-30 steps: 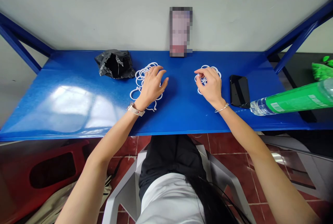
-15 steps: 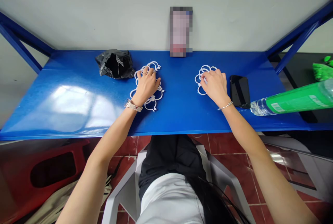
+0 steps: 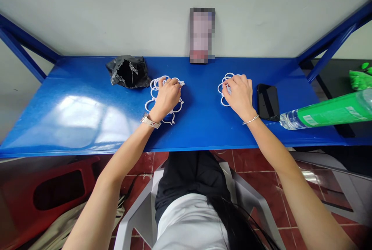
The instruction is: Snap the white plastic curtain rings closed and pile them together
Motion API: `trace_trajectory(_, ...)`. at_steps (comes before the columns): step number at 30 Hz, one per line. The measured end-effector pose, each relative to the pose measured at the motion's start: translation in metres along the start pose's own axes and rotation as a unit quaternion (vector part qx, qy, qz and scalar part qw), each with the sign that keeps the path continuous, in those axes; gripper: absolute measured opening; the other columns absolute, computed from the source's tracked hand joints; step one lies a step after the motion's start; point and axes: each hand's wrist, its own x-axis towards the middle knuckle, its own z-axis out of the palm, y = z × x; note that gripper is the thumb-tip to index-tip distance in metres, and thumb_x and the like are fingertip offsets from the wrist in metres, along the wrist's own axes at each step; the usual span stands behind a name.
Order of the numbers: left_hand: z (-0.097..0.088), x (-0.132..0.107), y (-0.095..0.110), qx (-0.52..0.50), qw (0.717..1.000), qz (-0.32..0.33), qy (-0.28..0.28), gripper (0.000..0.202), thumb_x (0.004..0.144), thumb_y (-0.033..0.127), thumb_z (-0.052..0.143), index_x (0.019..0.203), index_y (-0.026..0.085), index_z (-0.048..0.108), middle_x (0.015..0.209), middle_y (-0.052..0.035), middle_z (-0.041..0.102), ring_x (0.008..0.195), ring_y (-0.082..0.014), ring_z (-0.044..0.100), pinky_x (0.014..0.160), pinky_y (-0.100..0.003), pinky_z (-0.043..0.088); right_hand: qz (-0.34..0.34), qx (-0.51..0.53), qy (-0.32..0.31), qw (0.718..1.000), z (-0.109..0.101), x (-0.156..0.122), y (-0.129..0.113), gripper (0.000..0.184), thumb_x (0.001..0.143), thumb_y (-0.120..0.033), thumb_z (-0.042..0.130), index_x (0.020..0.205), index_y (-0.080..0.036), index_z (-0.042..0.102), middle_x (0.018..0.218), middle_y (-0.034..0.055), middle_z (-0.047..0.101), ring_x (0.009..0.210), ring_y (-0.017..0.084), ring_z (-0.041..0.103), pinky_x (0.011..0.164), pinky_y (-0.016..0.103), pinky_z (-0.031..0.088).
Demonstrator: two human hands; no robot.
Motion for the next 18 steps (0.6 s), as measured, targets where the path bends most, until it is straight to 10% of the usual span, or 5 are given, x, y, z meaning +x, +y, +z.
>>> trace_trajectory(8, -0.013, 0.004, 0.008, -0.033, 0.998, -0.015, 0.056, 0.025, 0.095, 0.012, 0.041, 0.100, 0.020, 0.064, 0.100, -0.0094, 0.068, 0.097, -0.0253, 0.065, 0.098, -0.047, 0.045, 0.003, 0.017, -0.051, 0.999, -0.008, 0.005, -0.011, 0.020, 0.096, -0.026, 0.047, 0.091, -0.020, 0.065, 0.095, 0.0118, 0.067, 0.102, 0.035, 0.059, 0.089, 0.055, 0.046)
trace_trajectory(18, -0.015, -0.005, 0.038, -0.287, 0.953, 0.079, -0.049, 0.008, 0.096, 0.020, 0.051, 0.102, 0.020, 0.055, 0.092, -0.0031, 0.071, 0.072, -0.0125, 0.068, 0.067, -0.023, 0.052, -0.154, 0.143, -0.130, 0.969, 0.000, -0.006, -0.039, 0.029, 0.098, -0.032, 0.052, 0.124, -0.024, 0.057, 0.106, 0.0079, 0.070, 0.096, 0.026, 0.065, 0.084, 0.044, 0.054)
